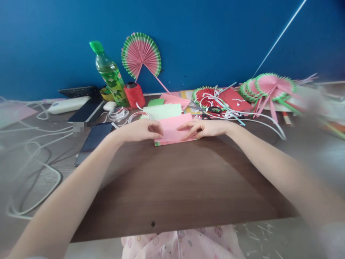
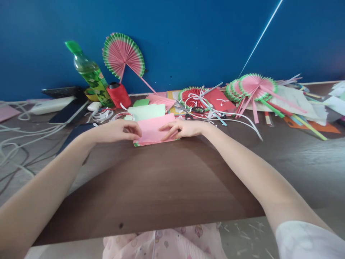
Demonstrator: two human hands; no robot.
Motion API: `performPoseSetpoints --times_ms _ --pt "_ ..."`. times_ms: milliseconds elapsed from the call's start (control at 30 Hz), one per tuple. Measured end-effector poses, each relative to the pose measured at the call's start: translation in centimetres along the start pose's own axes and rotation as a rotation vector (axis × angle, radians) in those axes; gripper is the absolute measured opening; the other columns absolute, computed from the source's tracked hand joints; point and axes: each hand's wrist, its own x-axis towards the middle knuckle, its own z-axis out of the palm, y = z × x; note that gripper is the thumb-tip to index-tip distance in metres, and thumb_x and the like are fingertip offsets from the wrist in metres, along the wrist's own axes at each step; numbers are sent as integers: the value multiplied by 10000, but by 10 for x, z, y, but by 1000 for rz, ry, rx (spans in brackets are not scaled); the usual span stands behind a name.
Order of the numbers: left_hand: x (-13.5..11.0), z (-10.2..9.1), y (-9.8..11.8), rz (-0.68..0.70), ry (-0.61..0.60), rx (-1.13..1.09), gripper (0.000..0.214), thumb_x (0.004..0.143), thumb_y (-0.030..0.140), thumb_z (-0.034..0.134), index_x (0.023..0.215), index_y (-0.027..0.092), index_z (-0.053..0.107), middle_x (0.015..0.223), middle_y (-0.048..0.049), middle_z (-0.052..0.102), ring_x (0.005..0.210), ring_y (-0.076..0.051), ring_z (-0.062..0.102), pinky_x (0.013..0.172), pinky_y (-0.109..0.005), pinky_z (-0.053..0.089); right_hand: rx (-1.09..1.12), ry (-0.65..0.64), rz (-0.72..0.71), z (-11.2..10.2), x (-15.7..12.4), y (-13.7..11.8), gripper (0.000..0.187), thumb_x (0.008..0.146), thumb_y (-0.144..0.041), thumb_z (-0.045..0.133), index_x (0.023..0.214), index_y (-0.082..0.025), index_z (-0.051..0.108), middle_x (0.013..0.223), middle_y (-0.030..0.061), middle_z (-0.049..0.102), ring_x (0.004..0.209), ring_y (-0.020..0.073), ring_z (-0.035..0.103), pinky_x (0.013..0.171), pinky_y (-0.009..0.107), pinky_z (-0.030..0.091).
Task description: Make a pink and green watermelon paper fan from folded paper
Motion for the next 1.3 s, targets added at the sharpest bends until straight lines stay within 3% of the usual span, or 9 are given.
performPoseSetpoints --times_ms 300,433,667,800,900,1033,1200,1300 --pt "-1 10 11 -9 -34 125 52 678 212 501 672 189 547 694 17 583 637 -122 501 566 -229 334 -13 1 29 0 0 -4 388 780 -138 506 1104 -290 659 1412 -13 425 1269 213 388 1087 386 240" --pt "-5 12 17 11 -18 232 106 683 149 446 668 192 541 720 5 607 643 -131 504 573 -237 321 -18 -6 24 -1 0 -5 416 773 -110 492 1111 -290 653 1414 -16 420 1265 201 390 1080 373 253" --pt "-7 15 27 -38 -56 358 81 712 233 497 737 183 555 787 -27 613 682 -152 522 555 -239 305 -15 11 53 -2 0 -13 378 782 -136 488 1078 -279 675 1352 20 476 1229 192 420 986 323 358" --pt "-6 14 28 5 -42 399 112 726 216 457 750 183 562 800 -26 618 679 -141 524 566 -233 312 -127 70 86 -1 2 -26 293 772 -242 574 1043 -236 685 1186 70 553 1053 193 512 897 316 391" --pt "-6 12 26 -8 0 433 158 719 194 428 765 192 580 783 -22 625 682 -146 533 582 -240 326 -229 126 116 1 5 -34 297 733 -258 631 1019 -188 667 998 68 612 874 174 542 777 291 406" --pt "-5 8 20 -5 66 334 219 721 223 427 848 196 604 796 -8 637 701 -146 558 626 -240 375 -281 228 180 1 6 -38 211 752 -112 527 904 -149 668 843 54 647 722 132 544 657 245 387" --pt "-2 5 14 108 265 271 209 755 289 466 824 171 625 897 -38 621 825 -170 562 761 -279 410 -225 439 96 -4 2 -46 215 771 -120 482 875 -141 668 899 60 661 765 134 560 699 260 406" --pt "-2 4 15 95 330 171 192 772 297 482 794 169 623 838 -25 627 782 -156 565 745 -279 421 -170 514 107 -9 -3 -57 181 770 -157 510 840 -140 676 878 61 668 782 145 563 720 284 416"
